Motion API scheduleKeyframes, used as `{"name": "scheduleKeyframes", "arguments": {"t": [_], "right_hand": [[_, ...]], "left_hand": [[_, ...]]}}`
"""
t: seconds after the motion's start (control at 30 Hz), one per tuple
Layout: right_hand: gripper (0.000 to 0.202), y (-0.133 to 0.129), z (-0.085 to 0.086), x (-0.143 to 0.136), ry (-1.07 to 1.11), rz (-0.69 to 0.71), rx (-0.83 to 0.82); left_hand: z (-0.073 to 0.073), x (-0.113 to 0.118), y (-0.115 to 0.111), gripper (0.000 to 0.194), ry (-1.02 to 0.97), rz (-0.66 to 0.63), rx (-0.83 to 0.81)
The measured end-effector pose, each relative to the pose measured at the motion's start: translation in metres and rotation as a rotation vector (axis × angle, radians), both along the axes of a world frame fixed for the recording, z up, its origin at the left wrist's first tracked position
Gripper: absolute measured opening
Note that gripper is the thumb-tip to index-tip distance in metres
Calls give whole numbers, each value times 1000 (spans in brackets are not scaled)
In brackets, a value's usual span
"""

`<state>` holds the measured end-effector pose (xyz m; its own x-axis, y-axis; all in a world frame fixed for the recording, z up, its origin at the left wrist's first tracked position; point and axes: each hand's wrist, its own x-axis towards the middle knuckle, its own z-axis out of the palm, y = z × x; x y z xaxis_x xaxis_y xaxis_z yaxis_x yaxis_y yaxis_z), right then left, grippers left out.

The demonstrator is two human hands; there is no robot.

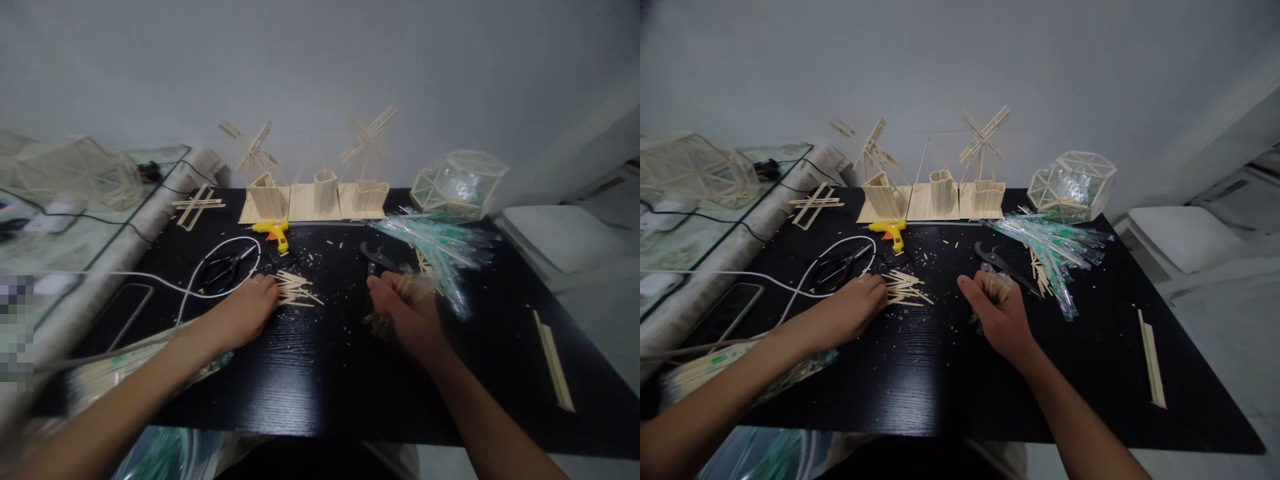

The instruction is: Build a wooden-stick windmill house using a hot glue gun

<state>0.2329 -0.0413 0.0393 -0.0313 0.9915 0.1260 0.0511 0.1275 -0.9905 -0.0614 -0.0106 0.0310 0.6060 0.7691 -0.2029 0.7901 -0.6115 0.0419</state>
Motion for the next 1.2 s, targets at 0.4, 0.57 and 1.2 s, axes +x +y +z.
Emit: {"name": "scheduleKeyframes", "arguments": {"t": [0.4, 0.57, 1.2], "right_hand": [[61, 0, 3, 0, -12, -12, 1], [60, -1, 7, -1, -18, -16, -1], [58, 1, 5, -2, 3, -14, -9]], "left_hand": [[-1, 19, 29, 36, -74, -4, -66], [-8, 32, 36, 14, -74, 55, -4], [-20, 109, 70, 17, -207, 249, 109]]}}
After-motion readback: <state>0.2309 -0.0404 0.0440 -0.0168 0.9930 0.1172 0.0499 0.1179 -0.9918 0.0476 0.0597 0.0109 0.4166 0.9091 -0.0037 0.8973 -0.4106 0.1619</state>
